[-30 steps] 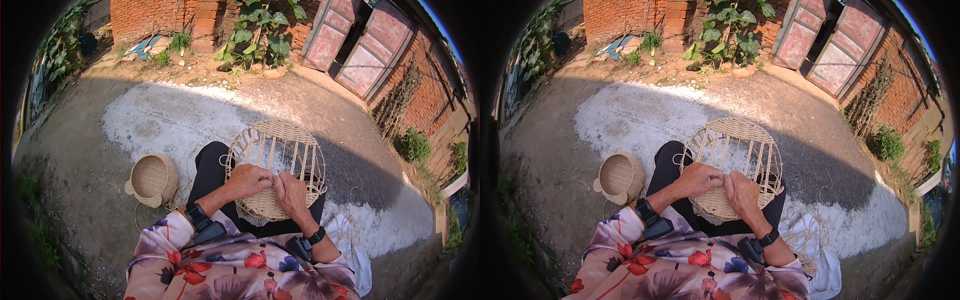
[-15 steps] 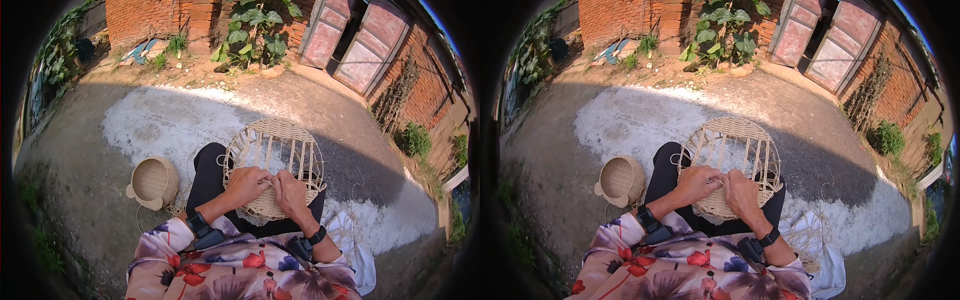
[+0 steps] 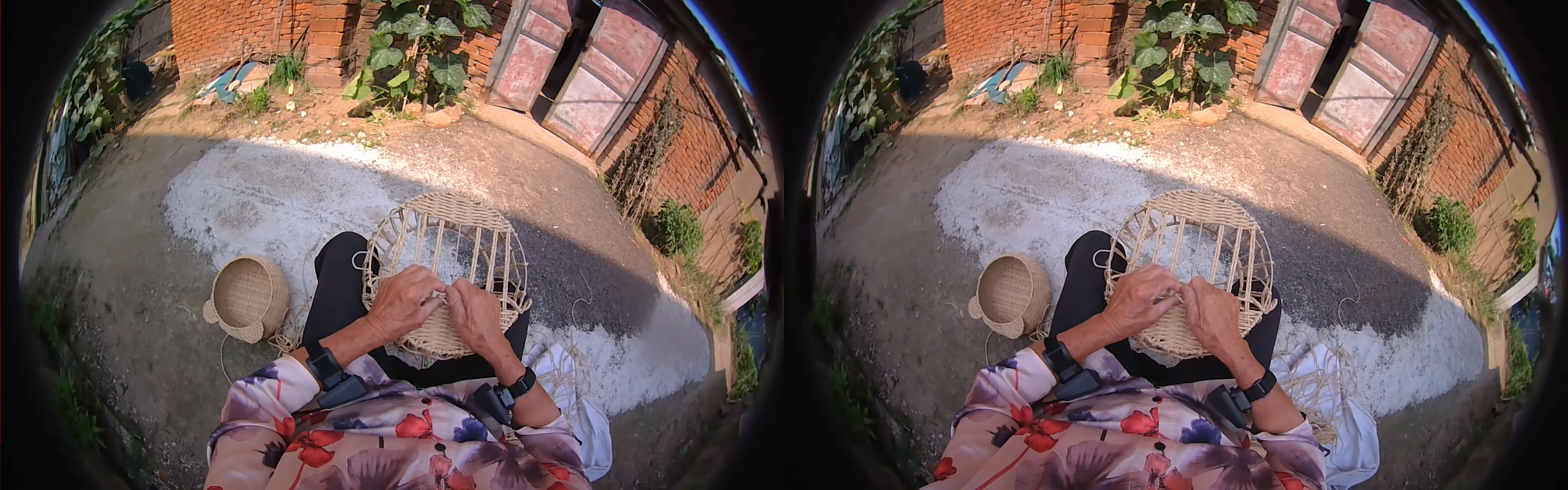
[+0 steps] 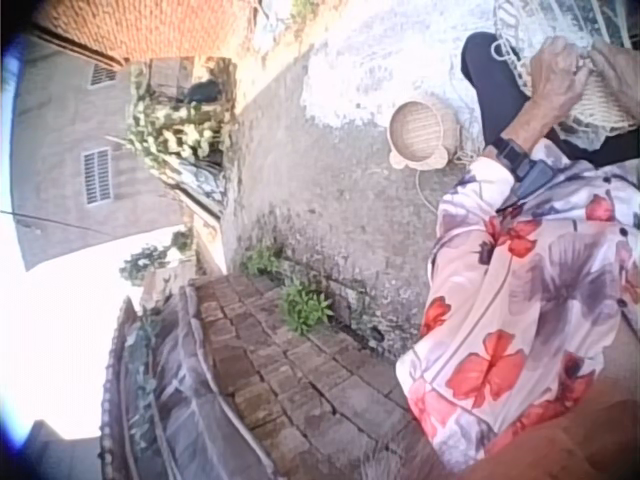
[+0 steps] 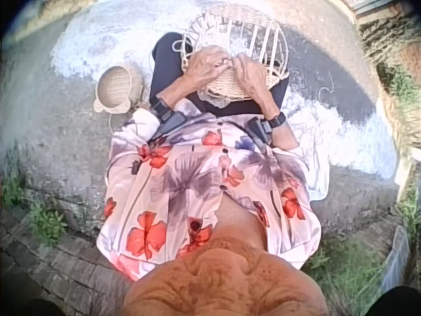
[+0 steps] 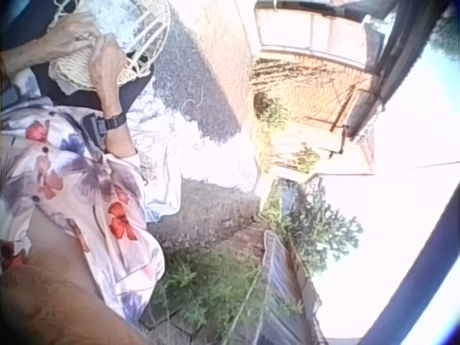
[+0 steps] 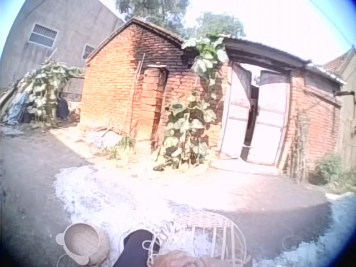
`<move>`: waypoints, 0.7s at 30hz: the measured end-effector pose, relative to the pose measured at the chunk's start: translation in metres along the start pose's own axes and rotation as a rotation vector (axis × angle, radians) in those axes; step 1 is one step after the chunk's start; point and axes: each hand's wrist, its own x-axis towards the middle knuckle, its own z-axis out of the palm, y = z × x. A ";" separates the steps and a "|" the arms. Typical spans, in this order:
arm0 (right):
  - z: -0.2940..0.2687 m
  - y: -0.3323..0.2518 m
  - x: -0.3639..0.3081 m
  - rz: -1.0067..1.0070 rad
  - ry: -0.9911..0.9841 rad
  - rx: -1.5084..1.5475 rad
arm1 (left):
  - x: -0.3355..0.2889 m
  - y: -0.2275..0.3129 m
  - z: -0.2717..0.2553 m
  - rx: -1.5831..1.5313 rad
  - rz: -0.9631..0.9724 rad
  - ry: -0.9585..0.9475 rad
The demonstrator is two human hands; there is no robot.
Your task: Weaving the base frame of a wicker basket using long strands.
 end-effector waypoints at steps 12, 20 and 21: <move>-0.008 0.002 0.002 0.003 -0.068 0.115 | -0.003 0.001 0.004 0.044 0.050 0.041; -0.015 0.007 -0.011 -0.102 0.016 0.085 | 0.000 0.009 0.002 0.082 -0.055 -0.022; -0.015 0.006 -0.011 -0.111 0.032 0.112 | 0.002 0.009 0.000 0.093 -0.053 -0.044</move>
